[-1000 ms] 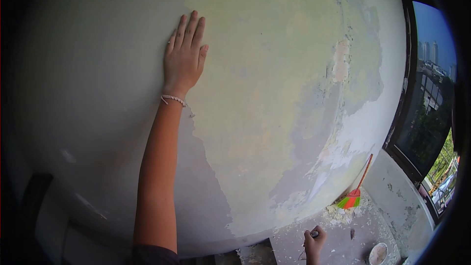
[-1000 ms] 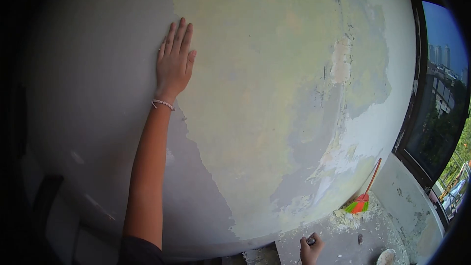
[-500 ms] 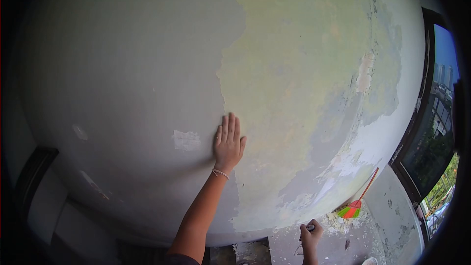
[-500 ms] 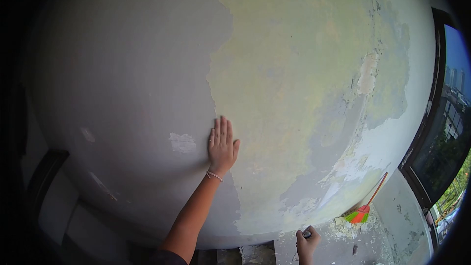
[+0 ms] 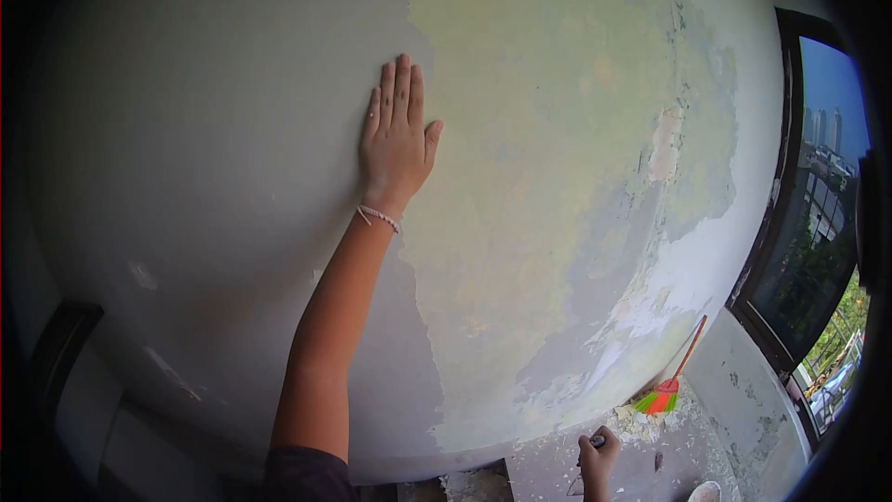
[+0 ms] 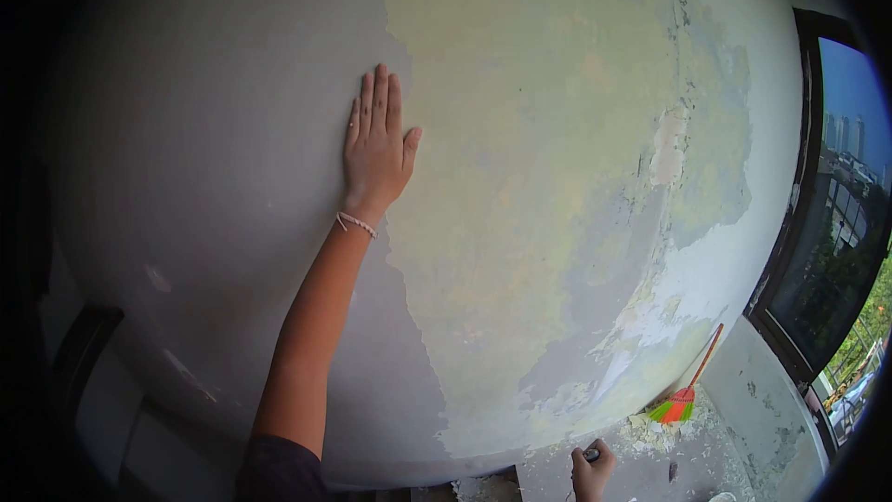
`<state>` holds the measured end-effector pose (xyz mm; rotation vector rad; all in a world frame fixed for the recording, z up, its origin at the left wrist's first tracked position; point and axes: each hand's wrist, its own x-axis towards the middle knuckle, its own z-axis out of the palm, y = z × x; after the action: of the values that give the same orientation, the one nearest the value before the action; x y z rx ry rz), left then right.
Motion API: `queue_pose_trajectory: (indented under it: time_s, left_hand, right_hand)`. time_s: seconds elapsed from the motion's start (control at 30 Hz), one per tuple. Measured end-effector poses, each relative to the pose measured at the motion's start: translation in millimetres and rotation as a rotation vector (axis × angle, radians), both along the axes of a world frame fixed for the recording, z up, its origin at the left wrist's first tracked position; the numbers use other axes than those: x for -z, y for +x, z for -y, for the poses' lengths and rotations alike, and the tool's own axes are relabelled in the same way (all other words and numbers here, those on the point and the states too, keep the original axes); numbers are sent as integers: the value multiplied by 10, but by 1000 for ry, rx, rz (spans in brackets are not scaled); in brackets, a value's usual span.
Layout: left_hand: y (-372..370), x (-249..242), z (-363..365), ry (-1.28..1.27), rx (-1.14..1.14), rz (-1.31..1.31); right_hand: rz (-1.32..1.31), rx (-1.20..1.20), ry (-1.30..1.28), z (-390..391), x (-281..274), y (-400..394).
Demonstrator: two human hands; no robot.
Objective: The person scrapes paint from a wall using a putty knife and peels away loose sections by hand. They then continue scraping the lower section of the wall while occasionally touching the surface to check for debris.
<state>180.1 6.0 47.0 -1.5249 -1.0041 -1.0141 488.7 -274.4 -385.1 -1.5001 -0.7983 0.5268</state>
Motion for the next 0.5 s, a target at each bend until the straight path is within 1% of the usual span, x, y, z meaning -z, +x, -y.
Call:
queue_pose_trajectory:
  time_s: [0.07,0.13,0.2,0.23,0.33,0.37,0.43,0.47,0.5]
  left_hand:
    - [16,-470,-104,85,-1,-31]
    - [45,-892,-204,162,-19,-58]
    - [89,-1330,-334,241,-34,-31]
    - [120,-1456,-361,278,-38,-16]
    - [302,-1614,-357,295,-68,98]
    - [408,-1494,-363,273,-121,142]
    - [589,-1060,-264,215,-72,47]
    - [689,-841,-205,189,-39,-2]
    - [774,-634,-159,142,-16,-32]
  right_hand:
    - [17,22,9,-37,151,106]
    - [2,43,9,-38,134,131]
    - [2,68,7,-56,93,150]
    - [12,85,0,-60,81,169]
    - [-9,111,23,-90,179,253]
    - [-25,110,32,-89,243,258]
    - [-59,112,-10,-84,272,208]
    - [-77,122,-28,-75,234,171]
    - [-144,84,-37,-29,62,81]
